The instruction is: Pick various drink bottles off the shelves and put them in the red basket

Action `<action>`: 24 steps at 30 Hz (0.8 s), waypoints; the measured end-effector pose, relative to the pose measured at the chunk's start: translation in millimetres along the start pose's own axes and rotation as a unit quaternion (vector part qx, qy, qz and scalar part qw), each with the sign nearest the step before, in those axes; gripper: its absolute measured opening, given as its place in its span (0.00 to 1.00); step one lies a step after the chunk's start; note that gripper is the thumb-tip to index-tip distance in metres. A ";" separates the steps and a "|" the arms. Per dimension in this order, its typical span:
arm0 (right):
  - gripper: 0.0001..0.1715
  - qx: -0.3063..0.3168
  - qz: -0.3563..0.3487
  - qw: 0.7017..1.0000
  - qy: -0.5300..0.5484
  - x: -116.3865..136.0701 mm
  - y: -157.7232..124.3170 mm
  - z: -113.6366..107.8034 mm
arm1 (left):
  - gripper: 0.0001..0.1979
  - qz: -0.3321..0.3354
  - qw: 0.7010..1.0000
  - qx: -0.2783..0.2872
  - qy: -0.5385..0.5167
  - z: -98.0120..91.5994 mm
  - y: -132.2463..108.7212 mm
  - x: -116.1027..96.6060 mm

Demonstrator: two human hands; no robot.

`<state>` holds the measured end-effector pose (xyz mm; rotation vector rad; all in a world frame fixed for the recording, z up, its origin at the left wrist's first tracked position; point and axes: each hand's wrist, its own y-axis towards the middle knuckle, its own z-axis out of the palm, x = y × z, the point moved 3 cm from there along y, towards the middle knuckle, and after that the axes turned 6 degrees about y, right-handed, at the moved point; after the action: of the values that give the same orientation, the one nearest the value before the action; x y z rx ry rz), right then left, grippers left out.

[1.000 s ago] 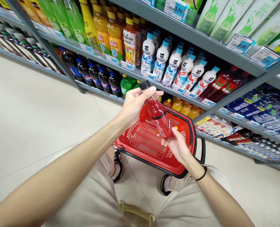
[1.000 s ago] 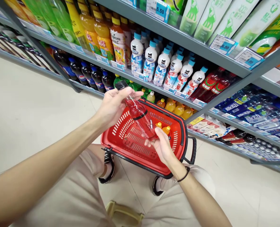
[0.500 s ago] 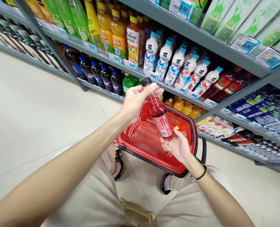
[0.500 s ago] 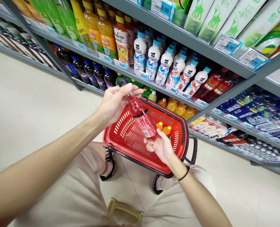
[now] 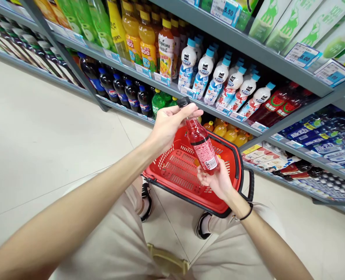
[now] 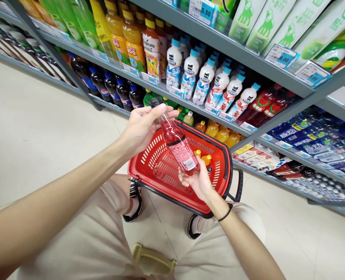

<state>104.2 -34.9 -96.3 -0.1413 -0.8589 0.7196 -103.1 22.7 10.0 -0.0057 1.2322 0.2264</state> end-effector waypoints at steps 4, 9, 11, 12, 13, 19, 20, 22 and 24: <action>0.29 -0.010 -0.032 0.999 -0.001 1.0 0.9 3.5 | 0.23 -0.005 0.999 -0.031 0.015 -4.5 3.2 5.3; 0.23 0.004 -0.082 0.996 -0.041 1.5 -1.8 1.7 | 0.23 -0.019 0.999 -0.047 0.021 -7.7 6.0 7.5; 0.22 0.012 -0.083 0.995 -0.053 0.9 -2.7 0.9 | 0.23 -0.015 0.999 -0.044 0.016 -7.9 6.3 5.9; 0.23 0.017 -0.080 0.995 -0.058 0.7 -2.9 0.8 | 0.23 -0.012 0.999 -0.042 0.015 -7.9 6.2 4.9; 0.23 0.023 -0.075 0.995 -0.062 0.5 -3.1 1.0 | 0.24 -0.010 0.999 -0.040 0.014 -7.8 6.1 4.1; 0.32 0.036 -0.034 0.996 -0.070 0.8 -3.9 1.1 | 0.25 -0.004 0.999 -0.042 0.033 -8.7 5.5 4.2; 0.34 0.037 -0.023 0.997 -0.070 0.9 -4.2 0.6 | 0.25 -0.003 0.998 -0.044 0.036 -9.3 5.6 5.0; 0.37 0.043 -0.002 0.997 -0.070 1.1 -4.6 -0.3 | 0.24 -0.002 0.998 -0.046 0.037 -10.1 5.6 6.6; 0.39 0.051 0.011 0.996 -0.071 1.4 -4.9 -1.1 | 0.23 -0.002 0.998 -0.048 0.033 -10.2 5.3 7.4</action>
<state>108.2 -37.5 -94.1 -0.0095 -0.9555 0.8001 -111.2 27.9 0.4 -0.0987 1.2859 0.2843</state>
